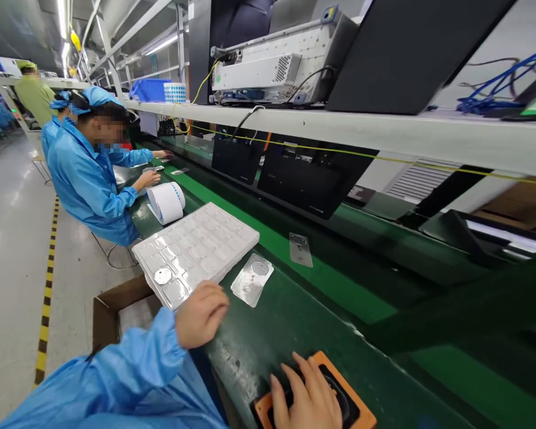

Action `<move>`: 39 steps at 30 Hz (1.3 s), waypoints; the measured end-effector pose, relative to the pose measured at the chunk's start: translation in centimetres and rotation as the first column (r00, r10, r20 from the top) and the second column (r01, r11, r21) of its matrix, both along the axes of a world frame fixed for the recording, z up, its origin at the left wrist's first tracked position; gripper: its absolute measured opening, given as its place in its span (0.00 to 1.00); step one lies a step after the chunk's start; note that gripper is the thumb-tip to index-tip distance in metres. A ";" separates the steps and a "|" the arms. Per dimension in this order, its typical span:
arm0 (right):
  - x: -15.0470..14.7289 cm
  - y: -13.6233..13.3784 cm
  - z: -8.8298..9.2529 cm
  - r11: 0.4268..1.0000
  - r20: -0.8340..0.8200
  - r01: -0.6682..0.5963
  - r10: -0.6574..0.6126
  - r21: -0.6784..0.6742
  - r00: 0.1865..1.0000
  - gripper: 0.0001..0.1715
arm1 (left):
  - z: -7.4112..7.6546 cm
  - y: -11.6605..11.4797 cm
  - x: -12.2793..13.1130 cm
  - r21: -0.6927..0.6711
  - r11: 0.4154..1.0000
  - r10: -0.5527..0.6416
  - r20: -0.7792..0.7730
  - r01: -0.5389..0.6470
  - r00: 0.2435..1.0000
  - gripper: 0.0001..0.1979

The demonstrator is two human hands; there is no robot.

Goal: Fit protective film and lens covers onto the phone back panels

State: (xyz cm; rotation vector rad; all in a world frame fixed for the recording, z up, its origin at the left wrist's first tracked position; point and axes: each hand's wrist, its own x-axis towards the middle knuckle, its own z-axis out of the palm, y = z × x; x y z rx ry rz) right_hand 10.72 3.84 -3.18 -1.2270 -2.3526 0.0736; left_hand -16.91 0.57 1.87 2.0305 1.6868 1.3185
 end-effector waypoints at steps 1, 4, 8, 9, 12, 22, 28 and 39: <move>-1.3 0.1 1.2 0.999 -0.026 -0.053 0.053 -0.002 0.998 0.19 | -0.1 -1.9 -1.9 0.034 0.997 0.067 0.008 -0.067 0.998 0.10; -7.2 0.7 4.9 0.953 -0.060 -0.297 0.294 -0.058 0.954 0.18 | -1.4 -6.3 -8.6 0.020 0.862 0.504 0.081 -0.507 0.860 0.08; -16.3 1.6 7.4 0.842 0.025 -0.516 0.525 -0.158 0.850 0.25 | -3.9 -8.7 -15.5 -0.218 0.671 0.741 0.225 -0.709 0.632 0.12; -18.1 1.6 7.5 0.826 0.055 -0.536 0.551 -0.176 0.832 0.28 | -4.5 -9.0 -16.3 -0.245 0.664 0.747 0.252 -0.706 0.615 0.13; -21.7 1.5 6.8 0.818 0.146 -0.535 0.568 -0.211 0.810 0.32 | -5.7 -9.6 -17.2 -0.258 0.666 0.745 0.281 -0.700 0.605 0.12; -29.7 2.4 7.8 0.812 0.191 -0.530 0.576 -0.247 0.795 0.17 | -6.4 -6.5 -18.7 -0.230 0.700 0.714 0.219 -0.676 0.665 0.11; -34.1 4.2 7.2 0.815 0.168 -0.479 0.549 -0.327 0.819 0.19 | -7.0 -5.5 -20.8 -0.282 0.606 0.795 0.189 -0.744 0.576 0.20; -25.5 5.5 8.7 0.826 -0.118 -0.365 0.350 -0.430 0.929 0.16 | -3.7 -2.8 -27.3 -0.387 0.558 0.810 0.062 -0.734 0.583 0.27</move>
